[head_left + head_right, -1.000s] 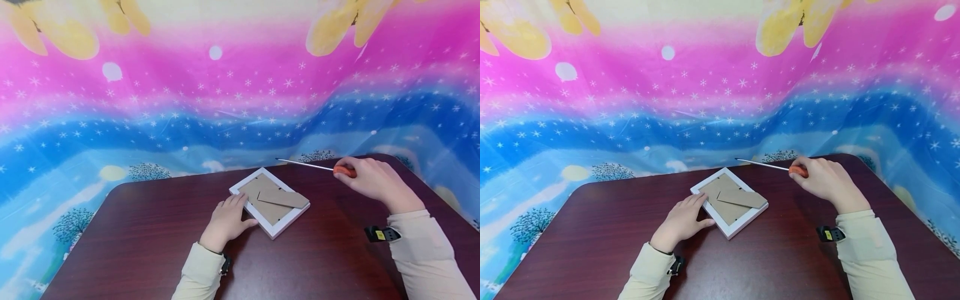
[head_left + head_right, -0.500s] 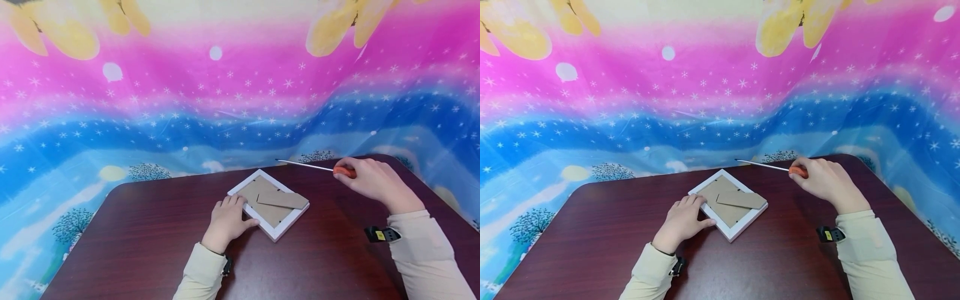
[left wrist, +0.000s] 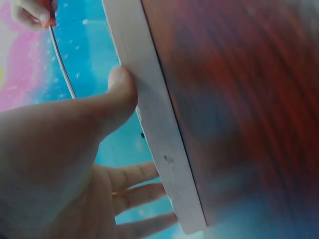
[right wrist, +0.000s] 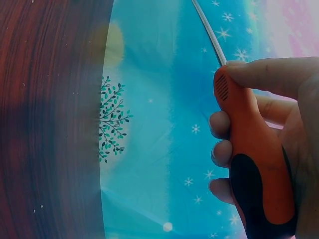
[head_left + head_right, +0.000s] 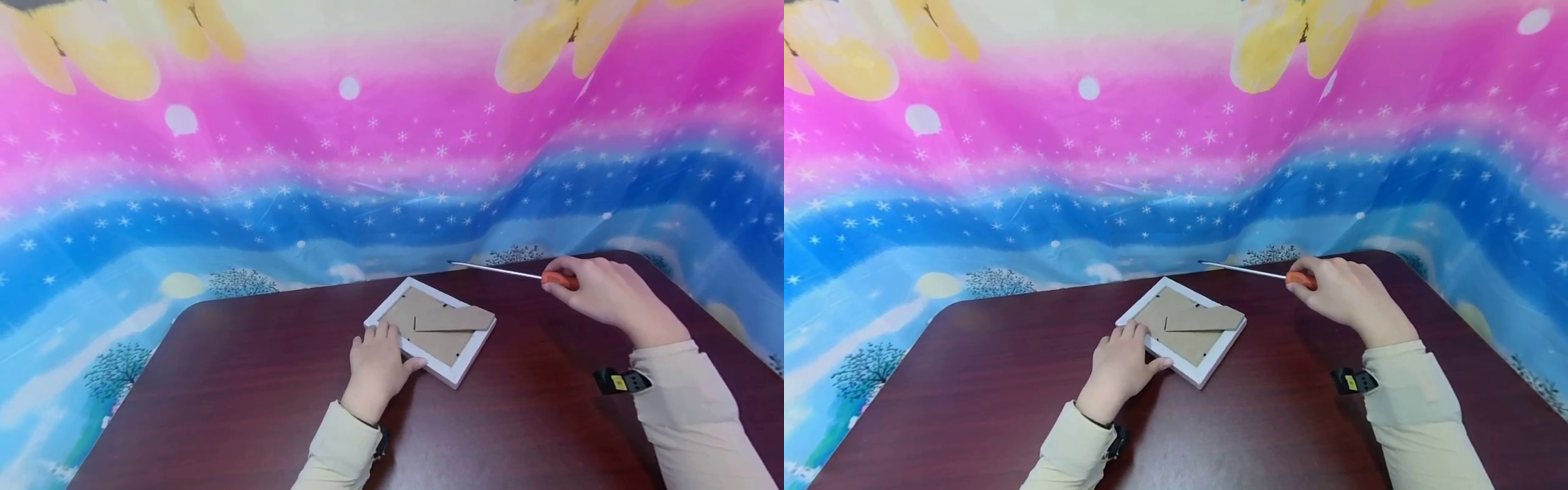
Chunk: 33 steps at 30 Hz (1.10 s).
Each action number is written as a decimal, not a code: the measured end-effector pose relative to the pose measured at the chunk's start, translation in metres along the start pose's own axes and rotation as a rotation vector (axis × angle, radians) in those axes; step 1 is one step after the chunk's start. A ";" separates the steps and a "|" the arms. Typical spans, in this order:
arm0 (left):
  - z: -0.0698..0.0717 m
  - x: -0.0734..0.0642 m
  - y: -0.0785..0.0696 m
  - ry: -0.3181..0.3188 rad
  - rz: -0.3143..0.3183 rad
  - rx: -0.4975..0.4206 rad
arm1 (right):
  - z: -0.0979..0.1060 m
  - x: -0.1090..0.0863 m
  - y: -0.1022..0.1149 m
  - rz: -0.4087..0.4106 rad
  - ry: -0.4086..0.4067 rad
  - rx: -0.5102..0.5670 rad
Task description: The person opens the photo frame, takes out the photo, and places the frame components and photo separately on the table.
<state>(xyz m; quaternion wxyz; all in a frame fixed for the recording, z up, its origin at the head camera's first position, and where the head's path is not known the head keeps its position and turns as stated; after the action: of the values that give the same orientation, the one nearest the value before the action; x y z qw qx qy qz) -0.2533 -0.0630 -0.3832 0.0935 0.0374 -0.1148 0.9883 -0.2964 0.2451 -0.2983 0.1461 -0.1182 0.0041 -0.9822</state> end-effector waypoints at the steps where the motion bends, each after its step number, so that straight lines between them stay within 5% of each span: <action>1: 0.000 -0.001 -0.002 -0.009 0.004 0.015 | 0.000 0.000 0.000 0.002 -0.004 -0.001; 13: 0.005 -0.005 -0.014 -0.086 0.016 0.177 | -0.001 0.000 0.000 0.008 -0.019 -0.007; 18: 0.009 0.000 -0.006 -0.061 -0.021 0.106 | 0.000 0.000 0.000 0.014 -0.032 -0.011; 25: 0.016 0.008 0.010 -0.061 -0.066 -0.104 | 0.000 0.000 0.001 0.017 -0.042 -0.012; 33: 0.011 0.011 0.030 -0.018 -0.019 -0.192 | 0.000 0.001 0.001 0.016 -0.035 -0.014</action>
<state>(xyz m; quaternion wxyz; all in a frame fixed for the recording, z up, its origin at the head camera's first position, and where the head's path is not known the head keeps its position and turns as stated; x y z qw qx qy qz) -0.2690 -0.0921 -0.3780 0.1049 0.0384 -0.2094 0.9714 -0.2968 0.2439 -0.2987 0.1532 -0.1364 0.0092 -0.9787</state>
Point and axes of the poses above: each hand's wrist, its own x-axis towards the middle knuckle, its own z-axis out of the back of the hand, y = z × x, the point moved 7 cm from there along x, towards the middle knuckle, and after that the axes turned 12 degrees about -x, right-handed, at the moved point
